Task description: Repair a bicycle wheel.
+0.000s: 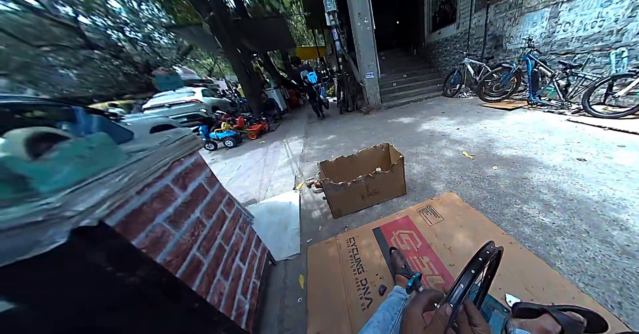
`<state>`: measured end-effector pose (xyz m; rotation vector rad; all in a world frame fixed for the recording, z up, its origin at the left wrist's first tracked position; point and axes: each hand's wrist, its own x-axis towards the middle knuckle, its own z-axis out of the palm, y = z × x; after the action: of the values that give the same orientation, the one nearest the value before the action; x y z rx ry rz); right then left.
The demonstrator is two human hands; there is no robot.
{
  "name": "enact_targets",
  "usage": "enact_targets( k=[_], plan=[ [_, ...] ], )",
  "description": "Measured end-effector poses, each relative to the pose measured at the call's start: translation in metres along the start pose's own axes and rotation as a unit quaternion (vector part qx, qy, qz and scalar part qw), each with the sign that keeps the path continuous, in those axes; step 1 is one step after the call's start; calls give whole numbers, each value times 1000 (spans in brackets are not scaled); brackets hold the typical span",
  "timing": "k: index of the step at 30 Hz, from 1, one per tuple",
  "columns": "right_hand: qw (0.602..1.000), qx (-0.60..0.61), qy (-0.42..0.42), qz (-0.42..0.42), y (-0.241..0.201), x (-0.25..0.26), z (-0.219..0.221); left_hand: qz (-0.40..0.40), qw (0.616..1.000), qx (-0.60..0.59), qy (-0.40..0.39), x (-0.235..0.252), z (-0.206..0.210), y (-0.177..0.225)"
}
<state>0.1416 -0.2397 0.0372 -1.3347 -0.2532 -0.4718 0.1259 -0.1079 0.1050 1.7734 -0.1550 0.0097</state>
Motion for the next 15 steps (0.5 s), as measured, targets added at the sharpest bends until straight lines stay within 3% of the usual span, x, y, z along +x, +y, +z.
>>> enact_targets(
  k=[4,9,11,13,15],
  plan=[
    [990,107,-83,30,2,1,-13,54,998,26,4,-2,-1,-1],
    [991,42,-126,27,-7,6,-35,85,996,11,-24,-3,5,-10],
    [997,-9,-76,-4,-6,9,-32,78,997,5,-21,0,7,-9],
    [991,-111,44,-53,-2,9,-10,64,998,1,6,7,7,-6],
    [959,-202,178,-84,7,2,20,43,999,4,33,9,6,-7]
  ],
)
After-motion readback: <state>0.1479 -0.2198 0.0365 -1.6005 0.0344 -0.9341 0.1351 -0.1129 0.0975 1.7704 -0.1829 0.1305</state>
